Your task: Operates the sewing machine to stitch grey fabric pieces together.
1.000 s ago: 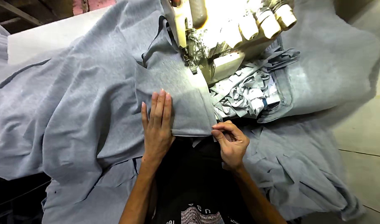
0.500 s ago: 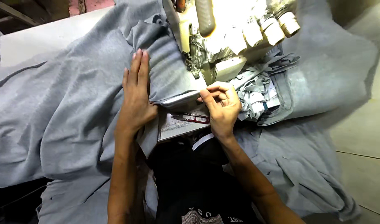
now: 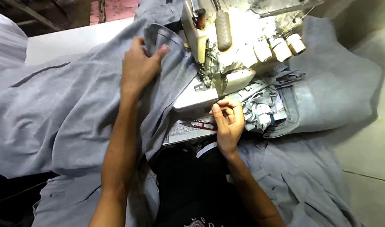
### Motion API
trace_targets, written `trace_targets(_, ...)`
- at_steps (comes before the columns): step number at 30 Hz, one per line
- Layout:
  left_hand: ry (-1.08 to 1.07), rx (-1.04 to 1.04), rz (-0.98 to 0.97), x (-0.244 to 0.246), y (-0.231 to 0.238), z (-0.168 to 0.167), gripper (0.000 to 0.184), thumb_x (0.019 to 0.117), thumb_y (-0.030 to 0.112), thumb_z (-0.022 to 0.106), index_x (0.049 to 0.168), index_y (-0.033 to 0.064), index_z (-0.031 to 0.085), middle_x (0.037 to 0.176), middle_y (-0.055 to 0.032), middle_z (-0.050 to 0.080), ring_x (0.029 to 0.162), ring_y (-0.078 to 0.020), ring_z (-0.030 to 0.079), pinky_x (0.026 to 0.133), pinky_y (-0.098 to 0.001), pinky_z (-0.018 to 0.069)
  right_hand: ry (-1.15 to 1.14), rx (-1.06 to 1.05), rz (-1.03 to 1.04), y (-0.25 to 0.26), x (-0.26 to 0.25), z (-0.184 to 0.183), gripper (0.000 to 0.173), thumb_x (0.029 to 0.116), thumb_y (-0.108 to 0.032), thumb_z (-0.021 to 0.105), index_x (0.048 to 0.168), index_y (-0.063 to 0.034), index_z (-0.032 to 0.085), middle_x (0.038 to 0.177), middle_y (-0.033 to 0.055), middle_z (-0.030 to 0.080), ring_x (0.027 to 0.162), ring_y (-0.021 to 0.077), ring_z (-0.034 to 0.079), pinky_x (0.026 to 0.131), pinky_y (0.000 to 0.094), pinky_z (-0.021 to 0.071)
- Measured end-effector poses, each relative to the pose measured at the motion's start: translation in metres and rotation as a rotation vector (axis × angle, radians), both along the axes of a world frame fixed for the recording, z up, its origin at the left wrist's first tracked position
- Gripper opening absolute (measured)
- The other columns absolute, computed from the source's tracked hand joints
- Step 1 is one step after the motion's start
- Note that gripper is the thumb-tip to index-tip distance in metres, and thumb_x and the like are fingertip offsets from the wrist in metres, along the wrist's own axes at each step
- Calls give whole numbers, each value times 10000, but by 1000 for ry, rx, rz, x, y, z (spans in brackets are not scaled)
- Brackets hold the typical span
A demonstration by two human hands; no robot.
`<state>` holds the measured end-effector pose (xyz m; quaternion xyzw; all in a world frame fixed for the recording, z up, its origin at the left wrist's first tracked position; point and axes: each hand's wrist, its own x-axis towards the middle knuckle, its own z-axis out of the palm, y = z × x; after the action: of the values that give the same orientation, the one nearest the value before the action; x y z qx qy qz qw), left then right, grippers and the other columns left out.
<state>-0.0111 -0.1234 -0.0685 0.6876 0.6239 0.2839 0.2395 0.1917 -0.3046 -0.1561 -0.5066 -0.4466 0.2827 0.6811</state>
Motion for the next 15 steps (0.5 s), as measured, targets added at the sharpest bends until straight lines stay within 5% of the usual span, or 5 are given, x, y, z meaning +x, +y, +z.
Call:
trace_targets(2, 72, 103, 42, 0, 16, -6, 451, 957, 382, 640, 1221, 16, 639, 1076, -223, 697, 1036, -401, 672, 885, -652, 494, -132, -22, 25, -6, 3, -1, 188, 974, -66, 654, 1156, -38, 619, 993, 51, 684, 819, 133, 680, 741, 296, 611)
trace_targets(5, -16, 142, 141, -27, 22, -9, 360, 981, 302, 606, 1238, 59, 674, 1157, -156, 707, 1123, -270, 669, 988, -542, 509, -485, -125, 70, -14, 13, -4, 262, 965, -209, 709, 1171, -52, 674, 1041, 43, 687, 911, 117, 660, 811, 293, 583)
trace_targets(9, -350, 274, 269, -82, 8, -29, 299, 994, 271, 610, 1127, 5, 649, 961, -11, 677, 876, -30, 642, 844, -274, 537, -976, -196, 188, -17, 18, -11, 414, 956, -406, 691, 1197, -70, 704, 1090, 125, 683, 1044, 312, 619, 915, 485, 507)
trace_targets(12, -607, 298, 328, -108, -18, -44, 110, 1011, 218, 566, 1017, 110, 583, 832, 148, 600, 784, 90, 601, 785, -169, 531, -1186, -130, 267, -14, 15, -13, 356, 1014, -374, 589, 1184, -90, 719, 1056, 154, 679, 988, 363, 632, 850, 520, 495)
trace_targets(15, -722, 323, 364, -114, -39, -42, 148, 1062, 205, 466, 945, 198, 557, 739, 205, 598, 710, 124, 597, 718, -129, 535, -1313, -91, 324, -10, 12, -12, 344, 1035, -323, 550, 1183, -51, 700, 1031, 186, 675, 952, 396, 647, 818, 534, 513)
